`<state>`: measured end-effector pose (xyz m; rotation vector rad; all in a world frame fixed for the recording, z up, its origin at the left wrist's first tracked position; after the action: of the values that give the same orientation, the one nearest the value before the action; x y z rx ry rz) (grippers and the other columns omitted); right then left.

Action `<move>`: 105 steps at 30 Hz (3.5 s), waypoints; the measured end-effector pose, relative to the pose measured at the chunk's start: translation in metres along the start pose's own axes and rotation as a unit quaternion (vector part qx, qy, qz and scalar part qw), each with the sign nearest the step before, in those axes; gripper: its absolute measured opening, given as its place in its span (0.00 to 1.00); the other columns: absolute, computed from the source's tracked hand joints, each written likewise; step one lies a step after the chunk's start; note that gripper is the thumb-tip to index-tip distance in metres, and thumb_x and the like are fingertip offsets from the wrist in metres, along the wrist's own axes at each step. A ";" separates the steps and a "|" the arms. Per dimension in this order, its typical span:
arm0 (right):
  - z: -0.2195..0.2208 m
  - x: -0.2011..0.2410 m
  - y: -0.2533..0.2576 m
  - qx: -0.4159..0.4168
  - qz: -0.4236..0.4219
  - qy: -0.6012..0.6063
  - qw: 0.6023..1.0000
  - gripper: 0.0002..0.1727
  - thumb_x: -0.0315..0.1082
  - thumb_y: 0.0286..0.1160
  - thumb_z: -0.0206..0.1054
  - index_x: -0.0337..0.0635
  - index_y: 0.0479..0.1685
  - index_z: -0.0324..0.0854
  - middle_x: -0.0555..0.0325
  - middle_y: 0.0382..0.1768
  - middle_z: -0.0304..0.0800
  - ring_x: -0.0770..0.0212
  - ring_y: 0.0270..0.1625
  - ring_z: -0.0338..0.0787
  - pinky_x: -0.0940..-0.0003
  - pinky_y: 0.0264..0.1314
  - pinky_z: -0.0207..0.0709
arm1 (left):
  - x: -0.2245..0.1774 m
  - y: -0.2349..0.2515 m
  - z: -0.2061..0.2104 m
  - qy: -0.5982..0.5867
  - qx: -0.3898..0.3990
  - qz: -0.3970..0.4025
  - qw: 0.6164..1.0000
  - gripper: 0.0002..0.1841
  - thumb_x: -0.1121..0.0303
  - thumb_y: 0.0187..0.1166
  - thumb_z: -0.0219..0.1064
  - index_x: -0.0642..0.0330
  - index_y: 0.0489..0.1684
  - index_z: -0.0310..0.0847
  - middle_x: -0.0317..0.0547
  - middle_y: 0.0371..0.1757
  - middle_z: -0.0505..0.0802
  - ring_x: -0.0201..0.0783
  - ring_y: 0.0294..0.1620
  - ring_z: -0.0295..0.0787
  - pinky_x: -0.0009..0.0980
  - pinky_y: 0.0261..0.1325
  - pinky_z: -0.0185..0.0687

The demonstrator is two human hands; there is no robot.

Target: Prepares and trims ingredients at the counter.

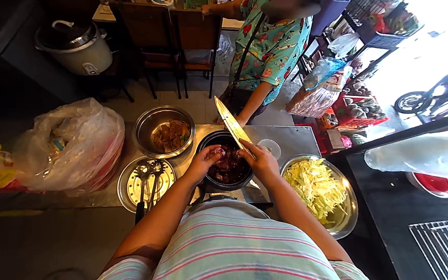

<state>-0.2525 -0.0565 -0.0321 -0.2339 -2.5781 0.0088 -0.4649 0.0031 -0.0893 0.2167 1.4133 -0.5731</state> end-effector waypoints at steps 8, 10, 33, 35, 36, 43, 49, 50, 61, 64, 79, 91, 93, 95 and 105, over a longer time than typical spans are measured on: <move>0.027 0.019 -0.002 0.045 -0.062 0.311 0.947 0.31 0.49 0.84 0.68 0.58 0.87 0.72 0.54 0.43 0.91 0.68 0.29 0.81 0.69 0.34 0.79 | -0.004 -0.008 0.014 -0.159 0.078 -0.032 0.984 0.20 0.77 0.89 0.57 0.67 0.79 0.70 0.51 0.67 0.87 0.38 0.63 0.89 0.36 0.70 0.84; 0.027 0.024 -0.004 0.049 -0.053 0.328 0.942 0.31 0.47 0.84 0.69 0.57 0.87 0.72 0.56 0.33 0.86 0.71 0.23 0.76 0.73 0.28 0.75 | -0.003 -0.009 0.023 -0.193 0.090 -0.046 0.976 0.20 0.77 0.89 0.56 0.68 0.79 0.69 0.50 0.65 0.87 0.37 0.62 0.89 0.34 0.70 0.84; 0.023 0.000 -0.011 -0.079 -0.080 0.236 0.965 0.25 0.47 0.84 0.68 0.65 0.81 0.80 0.58 0.56 0.95 0.64 0.44 0.91 0.55 0.51 0.85 | -0.023 -0.015 0.004 0.132 -0.067 0.041 0.988 0.21 0.65 0.88 0.65 0.62 0.76 0.75 0.52 0.65 0.90 0.39 0.61 0.90 0.40 0.69 0.84; 0.020 -0.008 -0.010 -0.075 -0.044 0.172 0.981 0.25 0.53 0.84 0.67 0.71 0.81 0.79 0.55 0.53 0.95 0.57 0.44 0.92 0.46 0.51 0.84 | -0.025 -0.017 -0.028 0.204 -0.149 0.067 0.965 0.22 0.62 0.88 0.66 0.63 0.75 0.75 0.55 0.67 0.88 0.44 0.65 0.88 0.44 0.71 0.83; 0.019 -0.011 -0.010 -0.062 -0.020 0.115 0.991 0.26 0.56 0.84 0.65 0.76 0.81 0.77 0.53 0.53 0.95 0.51 0.48 0.93 0.41 0.53 0.83 | -0.025 -0.018 -0.045 0.243 -0.184 0.072 0.950 0.22 0.61 0.87 0.66 0.64 0.74 0.76 0.58 0.69 0.86 0.48 0.67 0.86 0.46 0.72 0.82; 0.036 -0.005 -0.009 0.027 0.023 -0.154 0.987 0.29 0.58 0.91 0.51 0.75 0.91 0.63 0.42 0.62 0.90 0.38 0.62 0.90 0.37 0.60 0.81 | 0.011 -0.026 -0.089 0.388 -0.169 -0.091 0.902 0.22 0.61 0.85 0.68 0.69 0.68 0.81 0.66 0.66 0.87 0.58 0.70 0.84 0.54 0.77 0.76; 0.045 0.001 -0.009 -0.033 0.050 -0.206 0.977 0.32 0.44 0.95 0.47 0.56 0.97 0.50 0.40 0.57 0.94 0.36 0.54 0.95 0.37 0.53 0.85 | 0.052 -0.001 -0.083 0.355 -0.183 -0.116 0.909 0.25 0.62 0.87 0.64 0.69 0.76 0.71 0.66 0.70 0.85 0.60 0.73 0.83 0.56 0.77 0.77; 0.045 0.001 -0.009 -0.047 0.043 -0.212 0.975 0.33 0.45 0.95 0.49 0.55 0.97 0.52 0.39 0.55 0.94 0.35 0.51 0.95 0.36 0.51 0.85 | 0.053 0.002 -0.082 0.340 -0.185 -0.119 0.914 0.24 0.62 0.88 0.63 0.69 0.76 0.71 0.66 0.69 0.84 0.60 0.72 0.84 0.56 0.76 0.78; 0.031 -0.021 -0.006 -0.029 0.144 -0.084 0.986 0.51 0.66 0.73 0.70 0.55 0.95 0.56 0.41 0.69 0.88 0.36 0.67 0.89 0.32 0.66 0.78 | 0.067 0.022 -0.082 0.352 -0.141 -0.135 0.915 0.20 0.60 0.93 0.55 0.65 0.73 0.78 0.65 0.72 0.84 0.59 0.74 0.82 0.56 0.77 0.77; 0.026 -0.049 -0.004 -0.048 0.165 0.042 0.984 0.40 0.61 0.81 0.65 0.44 0.86 0.68 0.38 0.67 0.86 0.41 0.65 0.89 0.38 0.68 0.79 | 0.072 0.022 -0.084 0.322 -0.143 -0.091 0.931 0.22 0.62 0.95 0.51 0.65 0.81 0.71 0.67 0.76 0.81 0.60 0.78 0.79 0.56 0.82 0.71; 0.029 -0.084 -0.016 -0.011 0.195 0.269 0.943 0.32 0.57 0.91 0.54 0.40 0.78 0.76 0.47 0.43 0.89 0.59 0.31 0.83 0.59 0.38 0.80 | 0.004 -0.007 -0.046 0.258 -0.086 -0.101 0.957 0.24 0.62 0.91 0.61 0.65 0.81 0.71 0.63 0.65 0.88 0.47 0.58 0.91 0.45 0.63 0.88; -0.129 -0.149 -0.038 -0.175 0.180 0.264 0.931 0.41 0.69 0.90 0.38 0.40 0.37 0.82 0.59 0.16 0.73 0.63 0.15 0.73 0.62 0.22 0.74 | -0.089 0.074 0.094 0.213 0.027 0.007 0.977 0.22 0.62 0.88 0.66 0.64 0.74 0.76 0.53 0.56 0.91 0.38 0.47 0.94 0.37 0.52 0.93; -0.146 -0.179 -0.031 -0.202 0.186 0.238 0.932 0.41 0.70 0.89 0.39 0.42 0.34 0.80 0.59 0.16 0.73 0.63 0.15 0.73 0.62 0.21 0.73 | -0.084 0.109 0.126 0.230 0.064 0.016 0.971 0.24 0.62 0.89 0.65 0.65 0.78 0.72 0.58 0.61 0.89 0.42 0.51 0.94 0.40 0.55 0.93; -0.162 -0.206 -0.022 -0.210 0.206 0.213 0.931 0.43 0.71 0.88 0.38 0.38 0.42 0.83 0.53 0.23 0.78 0.58 0.22 0.79 0.54 0.29 0.77 | -0.079 0.142 0.159 0.257 0.092 0.008 0.962 0.27 0.62 0.90 0.62 0.66 0.83 0.67 0.62 0.66 0.87 0.47 0.56 0.94 0.45 0.60 0.92; -0.166 -0.340 0.038 -0.174 0.271 0.216 0.922 0.47 0.77 0.83 0.38 0.47 0.70 0.83 0.43 0.37 0.86 0.49 0.30 0.82 0.45 0.37 0.78 | -0.010 0.276 0.257 0.329 0.094 -0.032 0.939 0.27 0.65 0.89 0.64 0.67 0.83 0.67 0.68 0.72 0.83 0.59 0.69 0.86 0.56 0.71 0.83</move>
<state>0.1250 -0.0830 -0.0708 -0.9634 -1.9871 -0.2684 -0.1056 0.1174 -0.0902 0.5556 2.0168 -0.7293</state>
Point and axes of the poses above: each hand's wrist, its own y-axis towards the middle knuckle, its own z-axis out of the palm, x = y × z, the point moved 4 cm from there along y, towards the middle knuckle
